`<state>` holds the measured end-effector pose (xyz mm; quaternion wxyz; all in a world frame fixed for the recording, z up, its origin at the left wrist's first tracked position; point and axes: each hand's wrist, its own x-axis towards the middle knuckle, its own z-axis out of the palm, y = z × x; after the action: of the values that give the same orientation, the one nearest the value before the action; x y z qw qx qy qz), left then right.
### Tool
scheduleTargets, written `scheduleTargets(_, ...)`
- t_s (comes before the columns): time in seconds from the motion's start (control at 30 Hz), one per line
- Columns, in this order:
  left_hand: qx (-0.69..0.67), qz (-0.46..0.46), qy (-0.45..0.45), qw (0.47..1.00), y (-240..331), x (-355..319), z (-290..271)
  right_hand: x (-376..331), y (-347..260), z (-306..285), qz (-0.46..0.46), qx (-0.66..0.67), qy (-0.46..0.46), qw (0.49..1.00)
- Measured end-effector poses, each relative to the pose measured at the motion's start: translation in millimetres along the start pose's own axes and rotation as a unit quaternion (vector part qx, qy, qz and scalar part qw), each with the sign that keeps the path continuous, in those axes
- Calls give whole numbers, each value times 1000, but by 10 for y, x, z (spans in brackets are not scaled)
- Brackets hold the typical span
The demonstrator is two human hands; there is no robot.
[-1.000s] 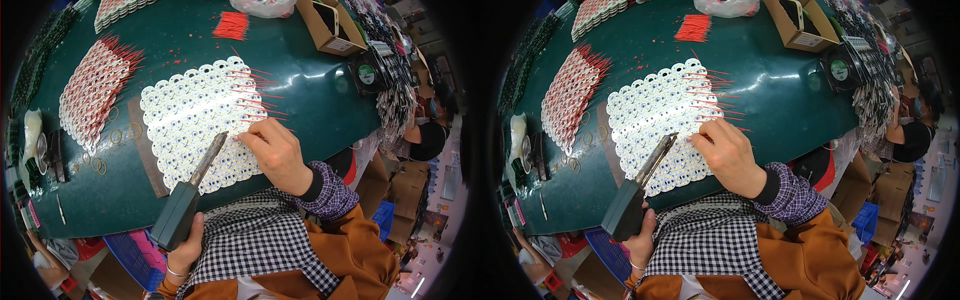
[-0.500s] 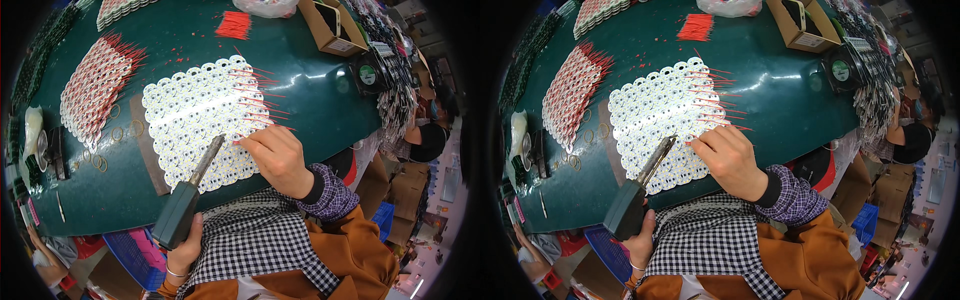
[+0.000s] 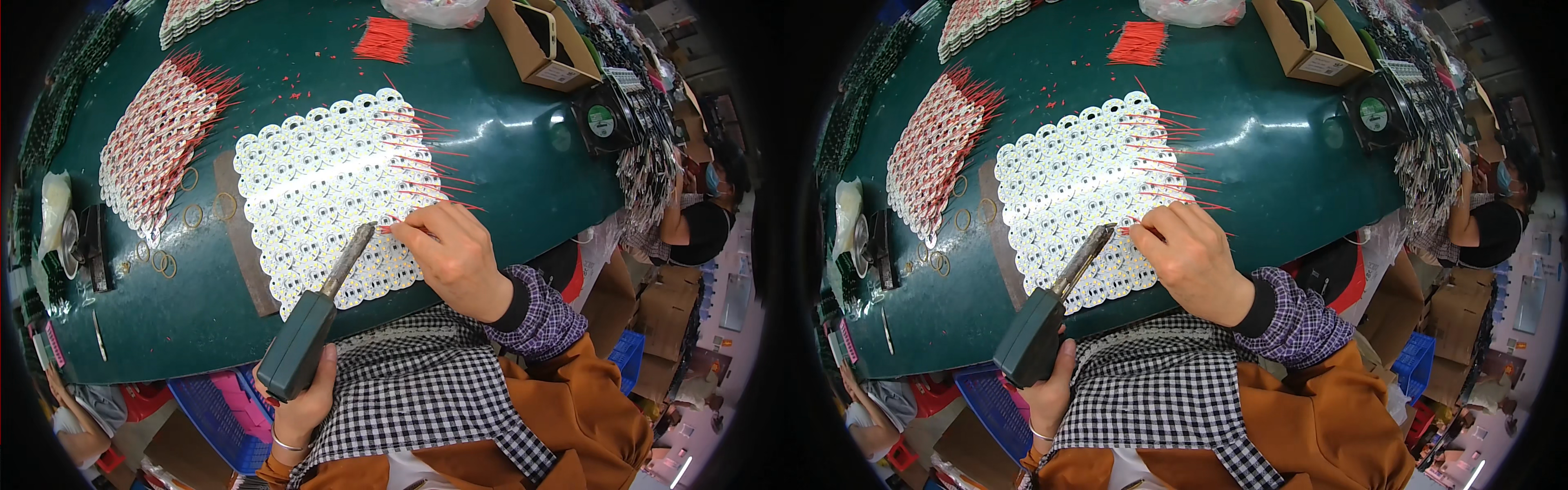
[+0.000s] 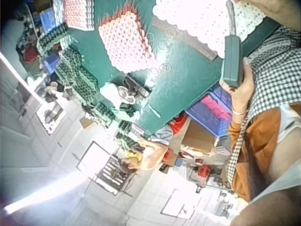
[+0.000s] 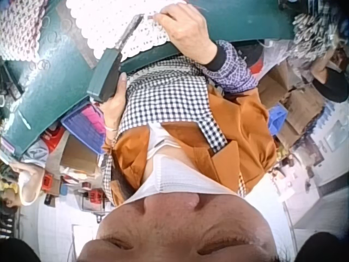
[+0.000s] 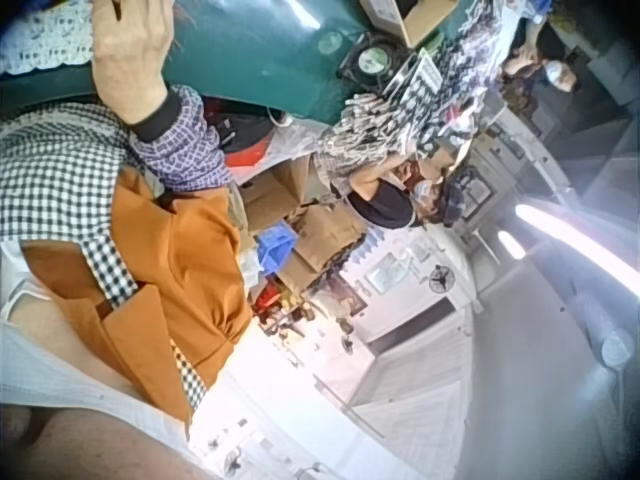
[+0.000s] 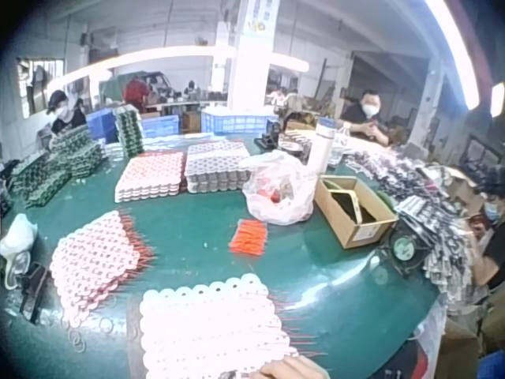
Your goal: The person solders red wires onto a panel of LED circuit boards using a soldering gun, moves the finished panel aside, and solders wires onto another LED circuit board panel.
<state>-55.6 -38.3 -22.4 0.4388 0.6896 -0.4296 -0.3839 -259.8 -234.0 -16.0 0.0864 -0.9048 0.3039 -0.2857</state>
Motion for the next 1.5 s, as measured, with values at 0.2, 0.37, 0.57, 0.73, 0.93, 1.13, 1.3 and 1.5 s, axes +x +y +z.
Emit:
scheduleTargets(0.2, 4, -18, 7, 1000, 52, -12, 4, -14, 1, -1, 9, 7, -3, 1000)
scheduleTargets(0.37, 3, -12, 1, 1000, 22, 2, -6, 20, -17, -34, 25, 22, -8, 999)
scheduleTargets(0.57, -22, -22, -3, 1000, 61, 40, 12, 22, -11, -31, 27, 31, -11, 999)
scheduleTargets(0.73, -5, -20, 4, 1000, 51, 20, 6, 18, 2, -23, 30, 42, -13, 999)
scheduleTargets(0.93, -15, -40, 3, 999, 67, 11, 5, 18, 16, -22, 34, 53, -21, 998)
scheduleTargets(1.13, -13, -15, 7, 1000, 72, 23, 12, 35, 28, -32, 46, 71, -44, 995)
scheduleTargets(1.3, -11, -30, 4, 999, 111, 59, 26, 42, 38, -40, 59, 84, -61, 993)
scheduleTargets(1.5, 7, -7, 32, 999, 127, 111, 54, 76, 36, -58, 62, 88, -73, 992)
